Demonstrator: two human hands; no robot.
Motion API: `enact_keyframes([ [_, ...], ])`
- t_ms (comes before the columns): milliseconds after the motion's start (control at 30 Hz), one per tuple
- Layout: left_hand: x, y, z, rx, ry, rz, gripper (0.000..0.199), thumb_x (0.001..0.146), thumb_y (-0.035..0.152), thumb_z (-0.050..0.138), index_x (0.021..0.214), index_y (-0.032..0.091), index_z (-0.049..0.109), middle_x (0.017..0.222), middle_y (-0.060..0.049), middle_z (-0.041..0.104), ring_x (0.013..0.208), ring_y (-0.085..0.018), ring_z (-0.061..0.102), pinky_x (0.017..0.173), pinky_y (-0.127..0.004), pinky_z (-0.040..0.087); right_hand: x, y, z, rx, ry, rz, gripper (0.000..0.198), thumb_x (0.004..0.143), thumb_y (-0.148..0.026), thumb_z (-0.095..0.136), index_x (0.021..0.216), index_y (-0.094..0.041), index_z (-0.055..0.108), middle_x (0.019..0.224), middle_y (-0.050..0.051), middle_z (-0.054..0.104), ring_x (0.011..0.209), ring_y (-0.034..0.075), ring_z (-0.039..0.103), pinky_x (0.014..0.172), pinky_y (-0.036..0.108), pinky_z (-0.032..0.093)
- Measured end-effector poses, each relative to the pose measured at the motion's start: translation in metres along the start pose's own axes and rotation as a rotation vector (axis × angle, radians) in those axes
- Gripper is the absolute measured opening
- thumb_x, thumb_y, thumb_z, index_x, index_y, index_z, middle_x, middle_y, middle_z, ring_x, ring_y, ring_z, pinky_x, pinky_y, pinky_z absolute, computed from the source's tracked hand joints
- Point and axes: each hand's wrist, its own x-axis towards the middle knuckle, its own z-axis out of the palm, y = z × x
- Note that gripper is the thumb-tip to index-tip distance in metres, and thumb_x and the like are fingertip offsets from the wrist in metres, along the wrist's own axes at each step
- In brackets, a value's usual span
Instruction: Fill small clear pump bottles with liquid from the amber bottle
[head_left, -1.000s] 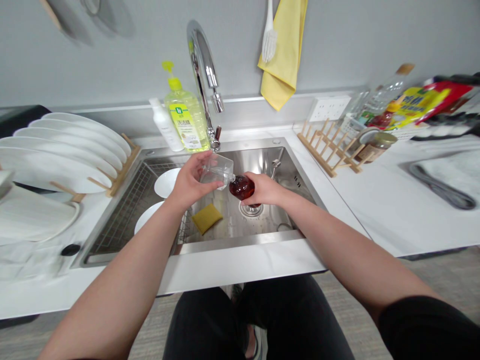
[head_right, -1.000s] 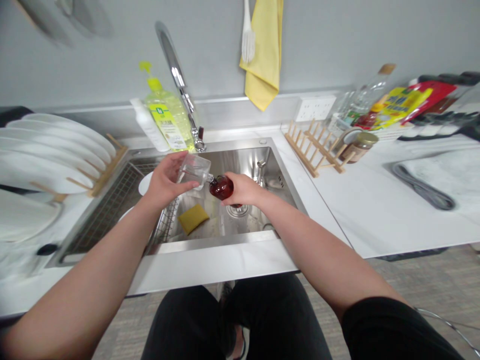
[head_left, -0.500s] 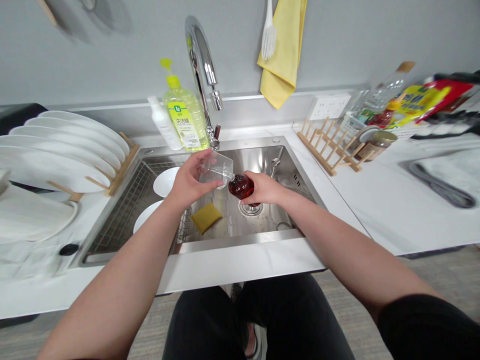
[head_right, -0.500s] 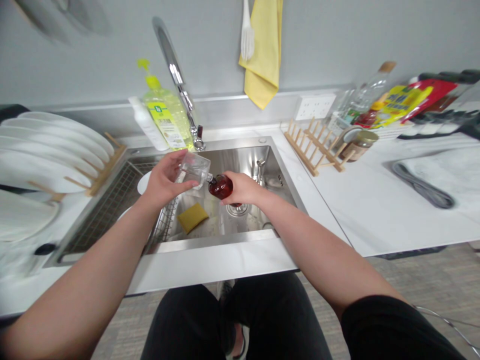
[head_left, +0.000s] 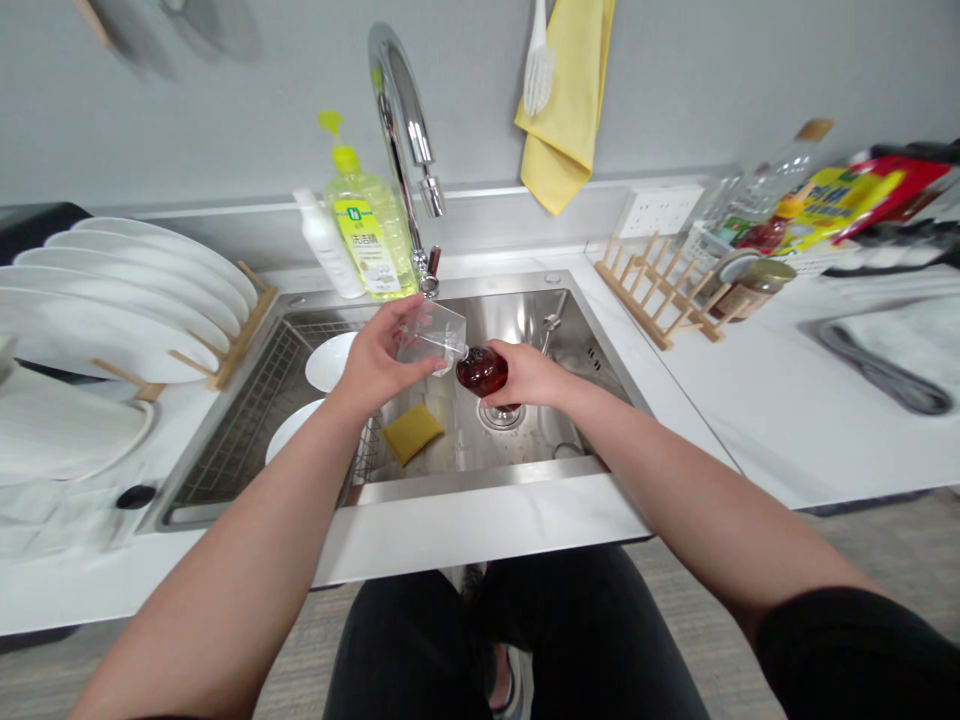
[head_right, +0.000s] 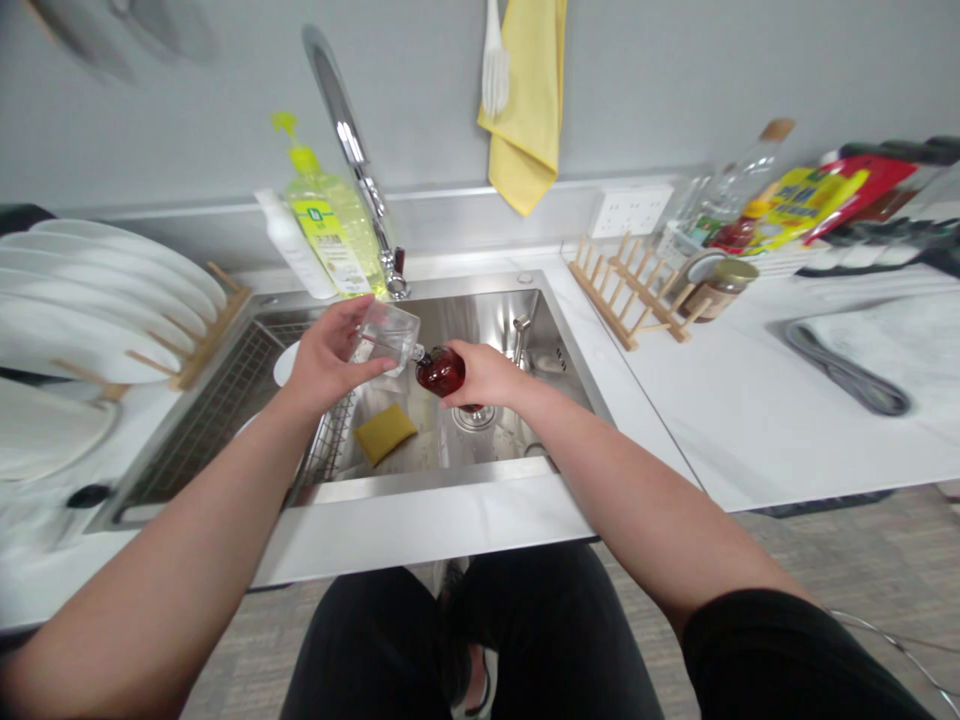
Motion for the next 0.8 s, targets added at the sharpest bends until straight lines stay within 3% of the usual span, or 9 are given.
enact_keyframes([
  [800,-0.0007,-0.0037,-0.0027,-0.001,0.004,0.017,0.106,0.065,0.051,0.116,0.159,0.034,0.072,0.147,-0.013,0.080,0.136,-0.037,0.078,0.117,-0.055,0.066,0.0002,0.0012,0.0006,0.009,-0.001,0.000,0.076,0.067,-0.035,0.110,0.134,-0.026,0.074,0.125,0.006,0.088,0.117,0.035,0.083,0.099,0.044,0.063],
])
